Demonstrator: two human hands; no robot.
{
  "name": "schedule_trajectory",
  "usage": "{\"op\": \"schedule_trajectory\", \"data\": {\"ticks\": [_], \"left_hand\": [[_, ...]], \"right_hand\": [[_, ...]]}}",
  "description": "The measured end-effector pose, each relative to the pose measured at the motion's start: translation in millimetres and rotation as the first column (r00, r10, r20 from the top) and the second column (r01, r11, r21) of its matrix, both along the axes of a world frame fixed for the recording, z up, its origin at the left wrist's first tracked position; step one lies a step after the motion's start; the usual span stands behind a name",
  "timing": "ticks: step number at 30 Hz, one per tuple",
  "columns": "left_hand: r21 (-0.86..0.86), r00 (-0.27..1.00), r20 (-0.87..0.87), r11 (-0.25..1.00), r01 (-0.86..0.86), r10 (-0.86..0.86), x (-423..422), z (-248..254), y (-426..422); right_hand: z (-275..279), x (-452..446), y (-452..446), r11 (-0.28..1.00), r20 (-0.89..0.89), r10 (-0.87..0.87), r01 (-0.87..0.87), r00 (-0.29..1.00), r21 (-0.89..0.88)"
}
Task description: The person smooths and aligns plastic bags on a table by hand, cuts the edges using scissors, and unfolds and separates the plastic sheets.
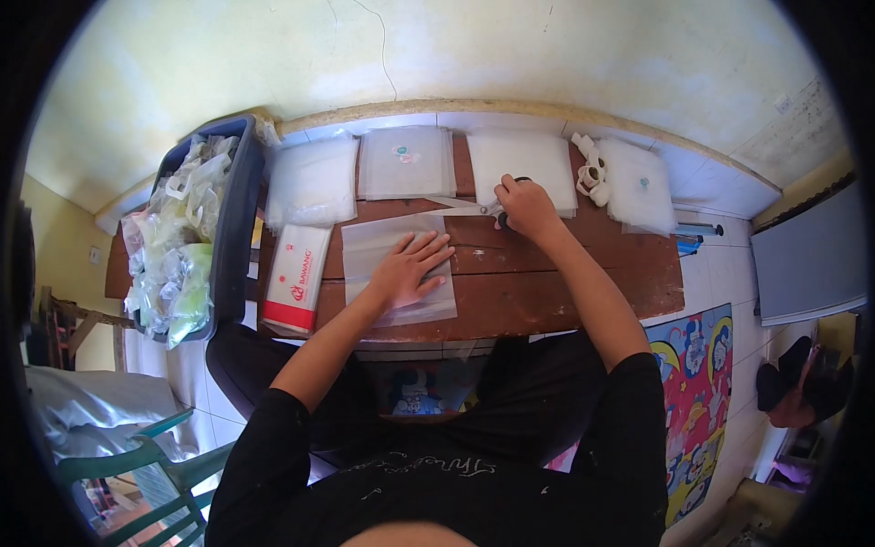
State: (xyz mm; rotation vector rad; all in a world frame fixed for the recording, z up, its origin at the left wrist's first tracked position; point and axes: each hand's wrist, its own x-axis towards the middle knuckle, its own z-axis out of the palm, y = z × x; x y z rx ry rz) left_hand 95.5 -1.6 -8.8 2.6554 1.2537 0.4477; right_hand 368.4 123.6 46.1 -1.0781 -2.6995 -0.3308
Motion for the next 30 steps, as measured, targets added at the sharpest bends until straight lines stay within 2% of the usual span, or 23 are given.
{"op": "schedule_trajectory", "data": {"ticks": [5,11,20,23,30], "left_hand": [[-0.003,1.0,0.009,1.0,0.008,-0.008,-1,2,0],[-0.003,1.0,0.011,1.0,0.003,-0.003,0,2,-1],[-0.007,1.0,0.015,1.0,0.005,-0.005,-1,1,-1],[-0.004,1.0,0.016,1.0,0.005,-0.005,0,1,-1],[-0.014,1.0,0.021,1.0,-0.003,0.003,0,0,-1]], "right_hand": [[4,-20,3,0.999,0.072,0.03,-0.029,0.997,-0.019],[-1,-39,10,0.99,0.038,0.127,-0.129,0.991,0.05],[-5,-31,5,1.0,0.053,0.029,-0.029,0.998,-0.005],[-4,-35,6,0.997,0.002,0.074,-0.074,0.997,0.031],[0,-44,13,0.986,0.047,0.139,-0.143,0.989,0.084]]}}
